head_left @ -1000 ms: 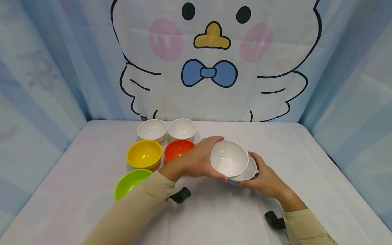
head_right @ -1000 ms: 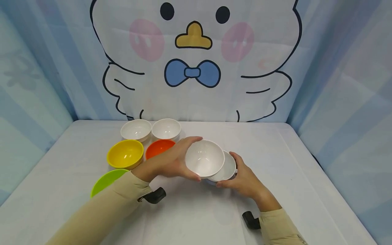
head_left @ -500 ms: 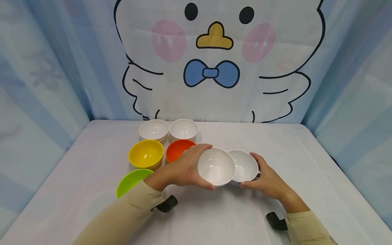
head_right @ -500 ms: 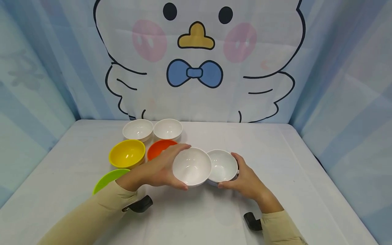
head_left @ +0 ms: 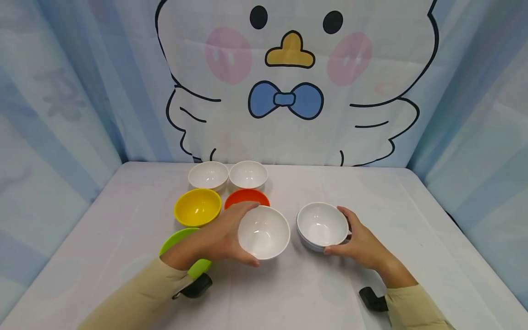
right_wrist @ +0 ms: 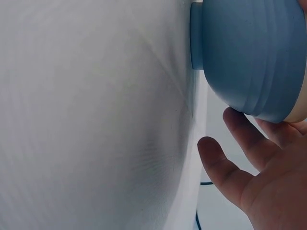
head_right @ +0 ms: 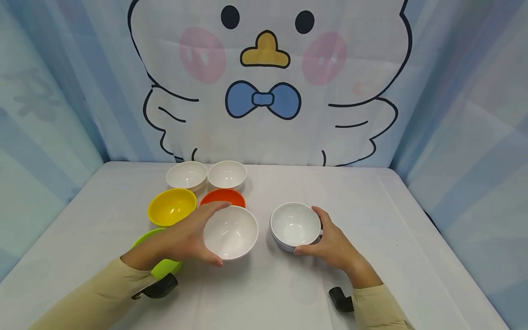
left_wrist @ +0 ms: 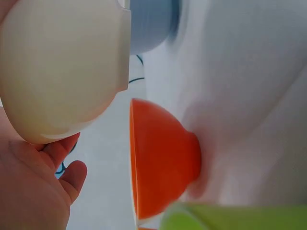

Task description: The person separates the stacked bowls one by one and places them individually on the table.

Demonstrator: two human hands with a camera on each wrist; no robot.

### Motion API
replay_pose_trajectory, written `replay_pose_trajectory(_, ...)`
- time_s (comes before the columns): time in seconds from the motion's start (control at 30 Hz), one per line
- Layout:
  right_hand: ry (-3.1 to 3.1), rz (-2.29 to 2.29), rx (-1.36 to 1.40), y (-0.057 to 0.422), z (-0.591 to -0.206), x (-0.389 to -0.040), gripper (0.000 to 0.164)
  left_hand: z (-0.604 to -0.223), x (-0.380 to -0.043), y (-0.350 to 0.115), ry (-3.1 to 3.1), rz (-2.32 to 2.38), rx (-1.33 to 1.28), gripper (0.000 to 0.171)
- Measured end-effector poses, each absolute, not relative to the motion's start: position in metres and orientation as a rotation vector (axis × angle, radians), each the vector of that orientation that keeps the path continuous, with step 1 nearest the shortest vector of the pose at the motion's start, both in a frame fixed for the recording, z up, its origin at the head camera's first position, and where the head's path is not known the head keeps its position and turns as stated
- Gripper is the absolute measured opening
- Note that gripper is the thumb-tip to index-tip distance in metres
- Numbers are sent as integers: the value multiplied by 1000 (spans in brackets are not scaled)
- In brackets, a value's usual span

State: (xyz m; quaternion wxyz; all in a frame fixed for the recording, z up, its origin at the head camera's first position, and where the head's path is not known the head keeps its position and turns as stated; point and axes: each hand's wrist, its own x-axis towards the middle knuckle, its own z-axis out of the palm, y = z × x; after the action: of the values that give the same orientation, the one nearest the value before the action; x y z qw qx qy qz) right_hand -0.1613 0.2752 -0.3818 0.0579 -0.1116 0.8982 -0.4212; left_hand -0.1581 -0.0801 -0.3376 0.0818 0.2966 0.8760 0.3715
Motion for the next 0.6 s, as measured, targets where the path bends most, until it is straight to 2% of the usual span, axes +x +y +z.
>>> replay_pose_trajectory(0.6,2720,-1258,-352,273,-381,-161,115,-355,-141,-100,2664,1007,791,109)
